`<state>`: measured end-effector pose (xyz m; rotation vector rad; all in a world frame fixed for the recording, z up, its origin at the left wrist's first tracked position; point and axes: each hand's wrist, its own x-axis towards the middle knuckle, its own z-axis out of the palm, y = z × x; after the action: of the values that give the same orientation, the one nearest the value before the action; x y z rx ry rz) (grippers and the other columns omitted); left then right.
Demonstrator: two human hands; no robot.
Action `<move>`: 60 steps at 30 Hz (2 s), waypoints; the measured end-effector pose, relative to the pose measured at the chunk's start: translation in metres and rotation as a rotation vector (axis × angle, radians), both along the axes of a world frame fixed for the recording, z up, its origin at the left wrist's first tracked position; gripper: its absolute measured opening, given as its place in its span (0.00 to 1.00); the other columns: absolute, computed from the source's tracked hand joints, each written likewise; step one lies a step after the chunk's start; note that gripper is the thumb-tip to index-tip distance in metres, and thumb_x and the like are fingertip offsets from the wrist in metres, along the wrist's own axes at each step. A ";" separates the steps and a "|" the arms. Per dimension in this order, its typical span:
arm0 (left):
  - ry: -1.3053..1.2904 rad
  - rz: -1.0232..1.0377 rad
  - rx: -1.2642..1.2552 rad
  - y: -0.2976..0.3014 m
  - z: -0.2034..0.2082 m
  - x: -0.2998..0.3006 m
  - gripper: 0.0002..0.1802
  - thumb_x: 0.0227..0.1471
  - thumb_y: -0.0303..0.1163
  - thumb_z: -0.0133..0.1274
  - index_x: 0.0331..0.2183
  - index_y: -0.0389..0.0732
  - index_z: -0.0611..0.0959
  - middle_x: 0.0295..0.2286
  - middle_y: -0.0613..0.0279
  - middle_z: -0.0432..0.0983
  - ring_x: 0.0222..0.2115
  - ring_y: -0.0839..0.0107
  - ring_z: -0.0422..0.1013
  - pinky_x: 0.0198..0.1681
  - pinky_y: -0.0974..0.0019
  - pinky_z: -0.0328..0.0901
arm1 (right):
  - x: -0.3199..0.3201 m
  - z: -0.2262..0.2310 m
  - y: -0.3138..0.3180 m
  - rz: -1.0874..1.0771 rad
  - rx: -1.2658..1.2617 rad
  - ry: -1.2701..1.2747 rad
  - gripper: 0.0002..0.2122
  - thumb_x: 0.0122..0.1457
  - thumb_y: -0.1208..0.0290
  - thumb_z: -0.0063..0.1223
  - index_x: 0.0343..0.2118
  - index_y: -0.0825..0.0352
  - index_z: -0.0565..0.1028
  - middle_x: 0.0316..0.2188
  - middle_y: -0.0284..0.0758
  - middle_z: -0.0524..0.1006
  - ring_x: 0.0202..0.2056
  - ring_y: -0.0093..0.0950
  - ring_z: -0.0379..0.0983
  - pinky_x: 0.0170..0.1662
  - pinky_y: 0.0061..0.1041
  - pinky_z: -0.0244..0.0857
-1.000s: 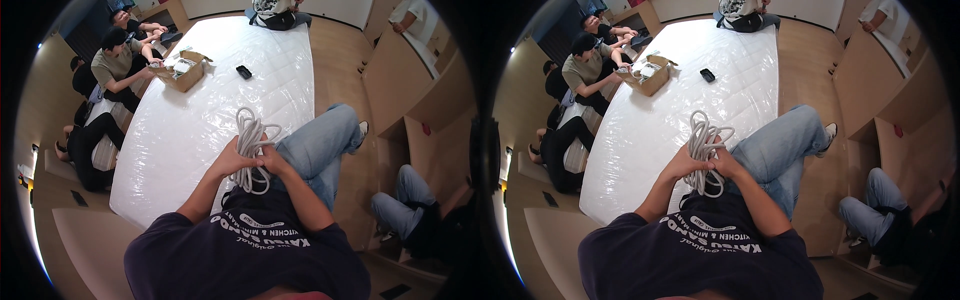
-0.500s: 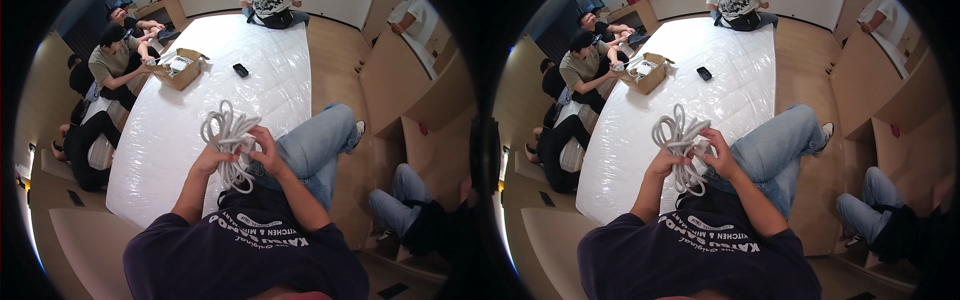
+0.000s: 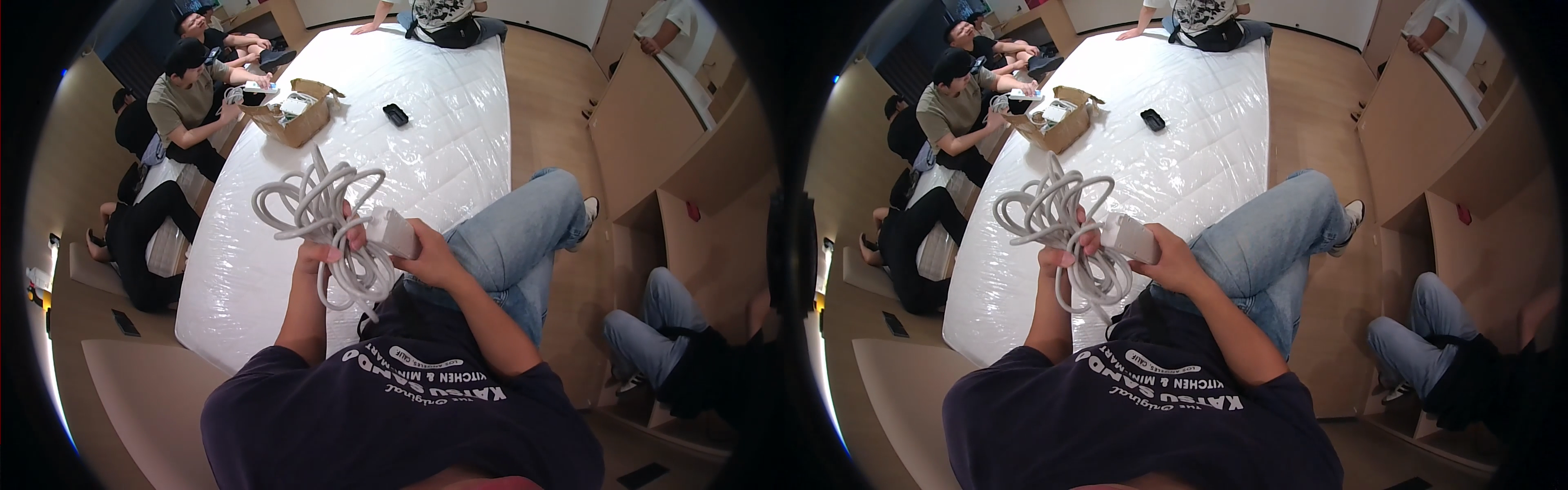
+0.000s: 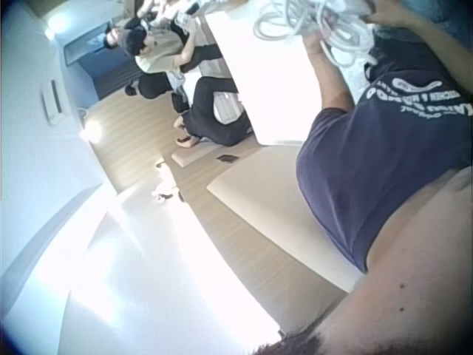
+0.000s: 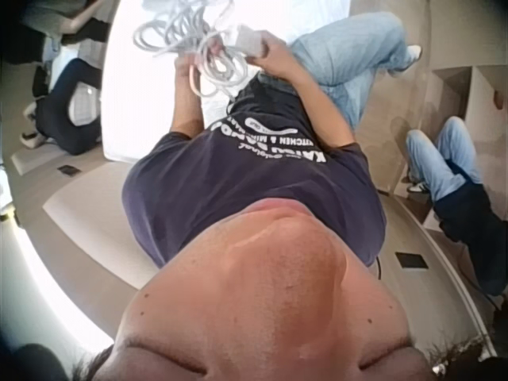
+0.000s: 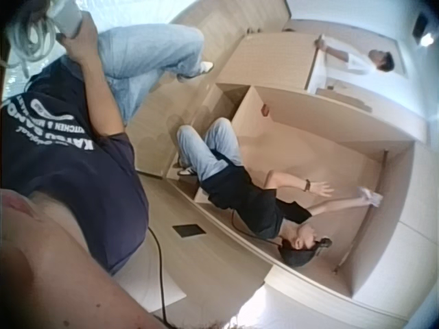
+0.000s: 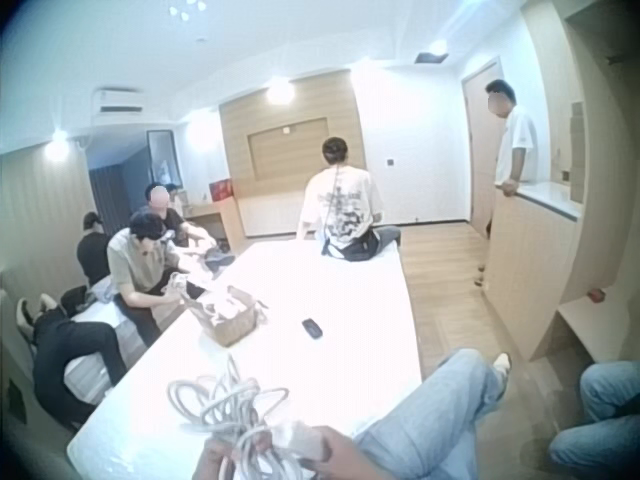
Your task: The person untangles a white power cable by hand. They pull the cord through loops and straighten it out.
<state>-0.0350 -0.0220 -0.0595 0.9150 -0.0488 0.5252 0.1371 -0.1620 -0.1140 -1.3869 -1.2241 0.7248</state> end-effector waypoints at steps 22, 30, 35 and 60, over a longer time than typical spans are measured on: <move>0.493 0.346 0.353 0.002 -0.009 0.012 0.26 0.34 0.21 0.58 0.42 0.33 0.76 0.33 0.60 0.76 0.37 0.68 0.74 0.43 0.65 0.68 | 0.000 0.009 -0.006 -0.373 0.082 -0.117 0.27 0.39 0.72 0.69 0.45 0.67 0.69 0.40 0.41 0.74 0.42 0.33 0.73 0.45 0.29 0.66; 0.549 0.353 0.571 0.000 0.000 0.011 0.33 0.35 0.23 0.66 0.47 0.38 0.74 0.39 0.66 0.74 0.40 0.74 0.70 0.41 0.69 0.68 | 0.009 -0.016 -0.002 -0.160 0.184 0.249 0.28 0.40 0.72 0.67 0.46 0.68 0.68 0.40 0.39 0.76 0.41 0.27 0.73 0.45 0.27 0.66; 0.537 0.382 0.687 -0.015 -0.010 0.021 0.37 0.37 0.28 0.67 0.51 0.37 0.69 0.38 0.62 0.74 0.37 0.74 0.72 0.38 0.69 0.71 | 0.010 -0.015 -0.005 -0.035 0.162 0.436 0.28 0.41 0.73 0.65 0.48 0.69 0.67 0.39 0.36 0.75 0.41 0.24 0.71 0.45 0.25 0.66; 0.504 0.429 0.535 -0.044 -0.002 0.057 0.34 0.34 0.30 0.69 0.46 0.35 0.74 0.35 0.63 0.75 0.37 0.74 0.71 0.41 0.67 0.68 | 0.012 -0.024 0.004 0.078 0.361 0.450 0.42 0.56 0.31 0.31 0.53 0.74 0.60 0.45 0.37 0.69 0.47 0.24 0.65 0.52 0.24 0.58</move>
<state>0.0223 -0.0661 -0.0613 1.5771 0.4950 0.6762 0.1492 -0.1584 -0.1381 -0.8273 -0.9920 0.7746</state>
